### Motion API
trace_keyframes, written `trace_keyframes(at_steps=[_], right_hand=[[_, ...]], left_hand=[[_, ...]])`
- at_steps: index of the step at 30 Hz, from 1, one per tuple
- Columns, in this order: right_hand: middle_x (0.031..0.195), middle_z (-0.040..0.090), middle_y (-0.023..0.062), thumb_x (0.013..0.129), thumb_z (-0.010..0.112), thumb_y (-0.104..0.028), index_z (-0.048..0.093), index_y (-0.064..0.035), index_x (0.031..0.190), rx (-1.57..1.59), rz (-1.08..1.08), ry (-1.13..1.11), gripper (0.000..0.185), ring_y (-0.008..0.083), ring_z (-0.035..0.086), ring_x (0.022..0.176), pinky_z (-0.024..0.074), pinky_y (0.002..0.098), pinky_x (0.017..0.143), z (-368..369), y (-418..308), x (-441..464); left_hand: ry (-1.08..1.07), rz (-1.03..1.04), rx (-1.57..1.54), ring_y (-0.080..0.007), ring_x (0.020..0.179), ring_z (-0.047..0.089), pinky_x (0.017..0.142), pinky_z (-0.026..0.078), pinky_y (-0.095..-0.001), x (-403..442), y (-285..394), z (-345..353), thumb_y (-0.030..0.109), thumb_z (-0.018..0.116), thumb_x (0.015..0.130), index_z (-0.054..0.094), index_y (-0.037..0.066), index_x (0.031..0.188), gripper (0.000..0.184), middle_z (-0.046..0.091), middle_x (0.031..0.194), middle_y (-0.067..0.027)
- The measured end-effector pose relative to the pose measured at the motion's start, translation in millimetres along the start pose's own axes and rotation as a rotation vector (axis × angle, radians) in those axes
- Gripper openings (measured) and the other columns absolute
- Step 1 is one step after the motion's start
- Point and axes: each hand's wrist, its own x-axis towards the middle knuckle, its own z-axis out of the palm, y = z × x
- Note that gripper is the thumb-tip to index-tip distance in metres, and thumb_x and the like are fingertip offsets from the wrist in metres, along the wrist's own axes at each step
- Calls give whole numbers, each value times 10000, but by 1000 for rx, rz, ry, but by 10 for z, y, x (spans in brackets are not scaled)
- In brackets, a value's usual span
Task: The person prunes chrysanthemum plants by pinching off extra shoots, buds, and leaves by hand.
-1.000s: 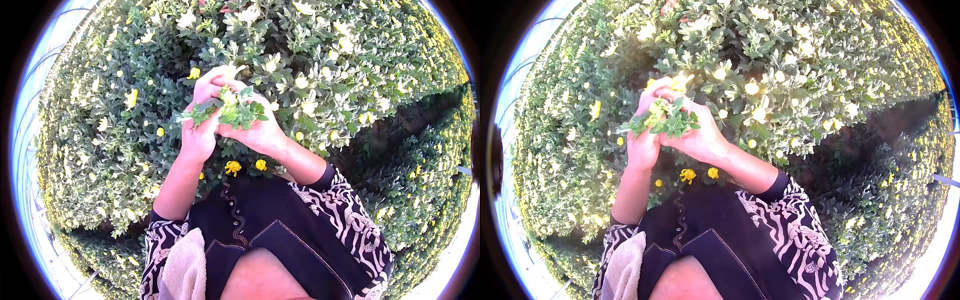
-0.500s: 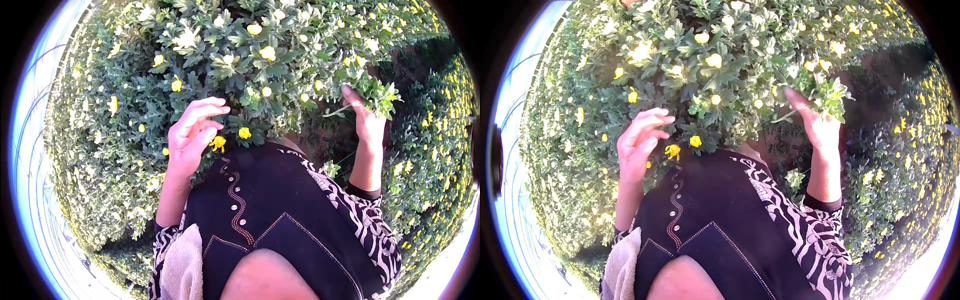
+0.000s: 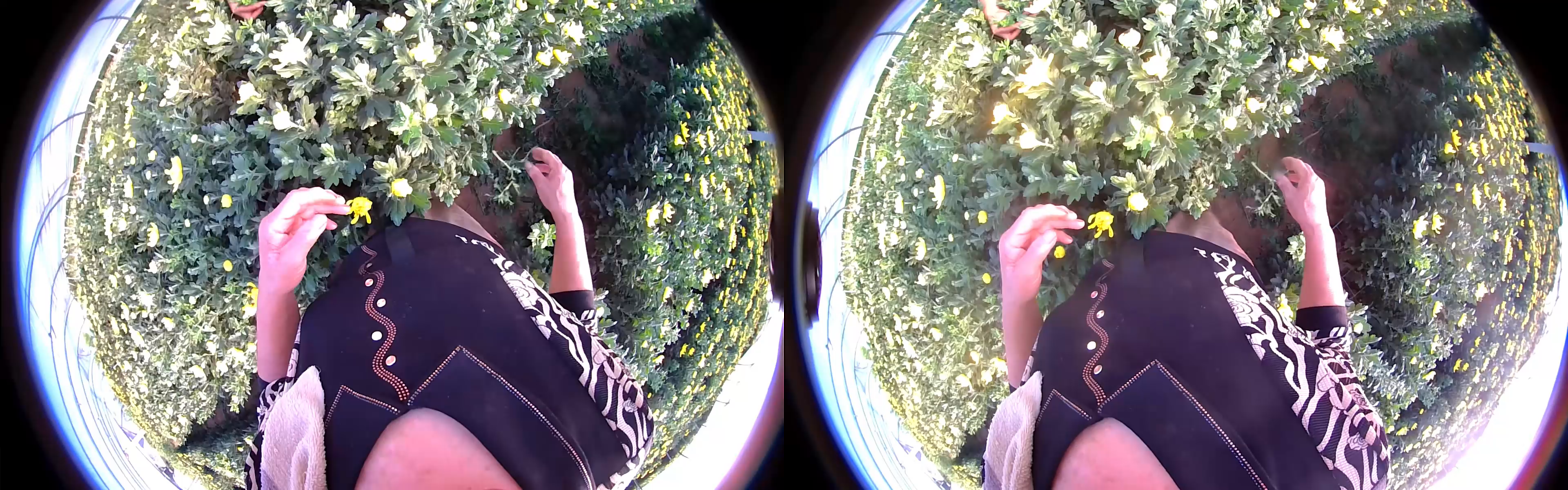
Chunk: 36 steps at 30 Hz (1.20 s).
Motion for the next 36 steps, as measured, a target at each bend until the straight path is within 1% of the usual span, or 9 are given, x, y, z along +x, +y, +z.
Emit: trace_keyframes(at_steps=[3,11,13,17,21,24,28,32,36], right_hand=[[960,712,85,915,593,-206,660,-34,1116,116,-110,110,274,138,662,873,498,272,806,237,-120,260],[943,713,69,815,491,7,650,-28,1150,350,-218,-52,373,125,660,862,500,254,783,805,-237,1063],[994,707,53,841,512,1,657,-19,1136,454,-288,-70,329,85,640,888,499,243,792,829,-351,1105],[984,679,4,927,614,-190,679,-28,1092,967,56,-469,240,91,602,902,460,238,860,834,-429,1259],[978,677,-1,926,616,-225,669,-29,1106,624,-79,-634,271,91,587,926,455,261,881,675,-624,1374],[1095,672,36,935,585,-269,639,-24,1167,783,-237,-738,342,121,580,1033,417,271,967,779,-714,1511],[1105,667,47,933,556,-412,631,-43,1212,638,-222,-980,469,138,571,1046,429,285,951,781,-860,1597],[937,660,26,953,556,-304,587,-112,1290,646,-60,-1221,389,62,592,789,471,213,652,865,-960,1608],[878,649,-17,873,638,-78,639,-38,1122,816,-152,-1203,252,48,588,813,486,213,728,1137,-1085,1572]], left_hand=[[-3,-9,3,-205,985,662,780,505,-273,-111,-80,-4,38,524,904,588,-24,1123,237,639,1088,-115],[103,1,33,-216,979,666,775,516,-284,-217,93,107,43,525,899,587,-27,1128,247,646,1080,-127],[168,-25,21,-244,982,667,769,512,-294,-154,103,179,50,516,886,596,-44,1102,249,634,1089,-143],[231,-101,89,-237,1027,645,771,513,-300,338,-30,433,66,518,905,563,-25,1190,303,613,1154,-140],[124,-206,474,-200,1034,605,774,505,-294,1039,-295,557,100,606,869,518,-20,1256,414,565,1241,-125],[-18,-192,807,-193,986,614,777,501,-296,1527,-485,606,77,608,860,548,-20,1229,386,616,1149,-91],[-14,-372,316,-161,865,637,750,531,-310,1814,-798,668,89,642,851,573,-1,1198,365,656,985,-87],[229,-590,28,-129,825,643,707,541,-270,1900,-854,702,105,626,902,635,7,1034,165,674,949,-54],[285,-574,79,-143,798,645,664,547,-274,1863,-701,875,129,645,898,625,-6,998,169,671,925,-74]])
